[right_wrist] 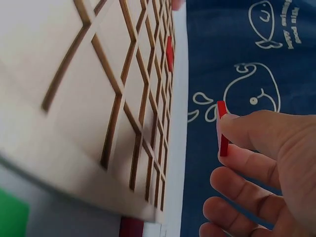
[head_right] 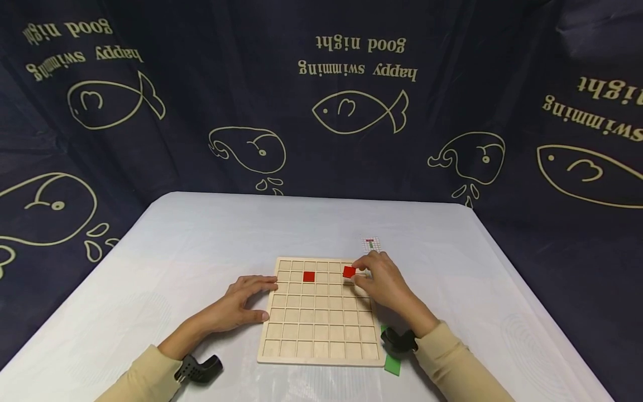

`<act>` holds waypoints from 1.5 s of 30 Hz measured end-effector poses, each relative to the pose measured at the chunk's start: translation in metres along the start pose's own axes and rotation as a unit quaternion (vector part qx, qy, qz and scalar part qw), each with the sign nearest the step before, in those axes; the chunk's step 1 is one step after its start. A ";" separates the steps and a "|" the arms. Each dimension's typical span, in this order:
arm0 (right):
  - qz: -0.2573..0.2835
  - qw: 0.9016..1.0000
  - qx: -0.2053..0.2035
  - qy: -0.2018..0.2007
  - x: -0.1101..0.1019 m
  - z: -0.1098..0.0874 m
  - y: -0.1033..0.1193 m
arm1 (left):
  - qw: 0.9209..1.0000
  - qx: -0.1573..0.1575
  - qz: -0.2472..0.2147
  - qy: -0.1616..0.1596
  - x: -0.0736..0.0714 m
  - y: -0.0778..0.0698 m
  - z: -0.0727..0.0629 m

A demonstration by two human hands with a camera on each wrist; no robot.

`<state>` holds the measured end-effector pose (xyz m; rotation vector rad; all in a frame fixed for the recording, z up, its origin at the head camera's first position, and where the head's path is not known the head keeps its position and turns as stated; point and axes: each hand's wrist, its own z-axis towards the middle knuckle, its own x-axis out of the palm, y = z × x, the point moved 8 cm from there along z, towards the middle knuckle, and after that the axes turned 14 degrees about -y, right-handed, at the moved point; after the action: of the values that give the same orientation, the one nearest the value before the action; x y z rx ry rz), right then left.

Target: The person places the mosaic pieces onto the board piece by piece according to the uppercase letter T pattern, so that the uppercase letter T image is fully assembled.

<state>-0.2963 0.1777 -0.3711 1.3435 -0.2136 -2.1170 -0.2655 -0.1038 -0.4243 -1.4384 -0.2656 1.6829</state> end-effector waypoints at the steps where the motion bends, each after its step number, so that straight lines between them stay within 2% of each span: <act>1: 0.001 1.000 -0.001 0.002 0.001 0.000 0.002 | 1.000 0.000 0.000 0.000 0.000 0.000 0.000; 20: 0.037 0.998 -0.024 0.041 0.027 0.011 0.021 | 1.000 -0.003 -0.007 0.001 0.000 0.000 0.000; 30: 0.031 0.998 -0.020 0.056 0.038 0.015 0.025 | 1.000 -0.008 -0.008 0.002 0.000 0.000 0.000; 38: 0.021 0.997 -0.046 0.063 0.046 0.019 0.030 | 1.000 -0.002 -0.004 0.001 0.000 0.000 0.000; 45: 0.012 0.996 -0.046 0.081 0.054 0.021 0.031 | 1.000 -0.003 -0.007 0.003 0.000 0.000 0.000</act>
<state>-0.3171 0.1181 -0.3884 1.4409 -0.0633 -1.9626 -0.2655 -0.1038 -0.4248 -1.4430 -0.2760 1.6680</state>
